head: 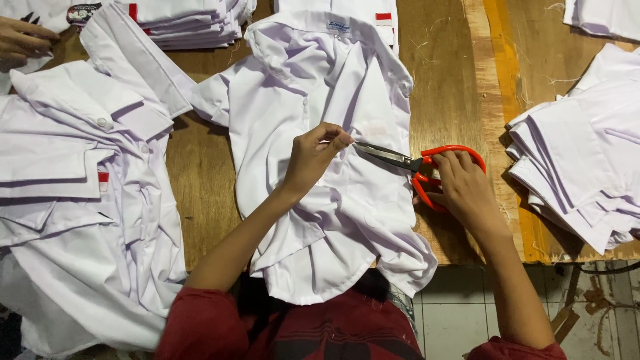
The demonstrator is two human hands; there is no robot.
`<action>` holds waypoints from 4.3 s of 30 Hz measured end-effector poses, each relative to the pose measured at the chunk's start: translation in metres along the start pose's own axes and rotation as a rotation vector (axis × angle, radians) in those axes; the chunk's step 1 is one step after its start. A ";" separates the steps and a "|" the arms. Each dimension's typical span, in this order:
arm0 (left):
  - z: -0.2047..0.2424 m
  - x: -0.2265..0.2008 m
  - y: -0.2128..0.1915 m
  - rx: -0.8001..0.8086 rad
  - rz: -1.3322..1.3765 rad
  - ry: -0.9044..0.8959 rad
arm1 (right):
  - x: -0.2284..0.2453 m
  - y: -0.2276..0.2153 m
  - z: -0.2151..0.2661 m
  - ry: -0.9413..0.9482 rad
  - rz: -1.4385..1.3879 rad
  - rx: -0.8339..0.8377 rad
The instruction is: The person uses red-handled scissors to trim loose threads and small fabric pieces from white short-sleeved shirts. They handle the shirts by hand, smoothing the fabric and adjusting the collar area while working at a wooden table.
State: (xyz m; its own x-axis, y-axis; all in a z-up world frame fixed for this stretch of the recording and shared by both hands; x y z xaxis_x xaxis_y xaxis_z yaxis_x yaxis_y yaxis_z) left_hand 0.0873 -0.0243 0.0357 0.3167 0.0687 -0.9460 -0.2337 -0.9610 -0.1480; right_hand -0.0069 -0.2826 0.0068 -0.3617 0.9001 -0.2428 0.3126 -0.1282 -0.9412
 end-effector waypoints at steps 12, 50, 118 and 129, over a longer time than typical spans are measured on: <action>0.000 0.000 0.003 0.043 0.023 -0.003 | 0.005 -0.026 -0.016 0.048 -0.019 0.051; -0.024 -0.055 0.183 0.715 -0.222 0.526 | -0.035 -0.012 0.048 0.797 -0.332 -0.107; -0.006 0.042 -0.024 0.140 -0.716 0.089 | 0.117 -0.038 -0.101 -0.232 -0.452 -0.172; -0.022 0.044 -0.040 0.043 -0.546 0.001 | 0.032 0.010 -0.062 -0.148 -0.159 -0.098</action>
State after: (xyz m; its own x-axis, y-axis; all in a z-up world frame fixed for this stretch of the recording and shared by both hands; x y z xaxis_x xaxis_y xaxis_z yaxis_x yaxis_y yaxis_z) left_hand 0.1310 0.0115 0.0059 0.4033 0.5540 -0.7283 -0.0722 -0.7742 -0.6288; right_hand 0.0397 -0.2293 0.0040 -0.5354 0.8342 -0.1322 0.3230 0.0575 -0.9447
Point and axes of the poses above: each hand's wrist, its own z-axis away from the middle knuckle, its own y-axis out of the palm, x = y × z, the point moved 10 cm from there along -z, towards the middle knuckle, and after that the axes turned 3 degrees about y, right-handed, at the moved point
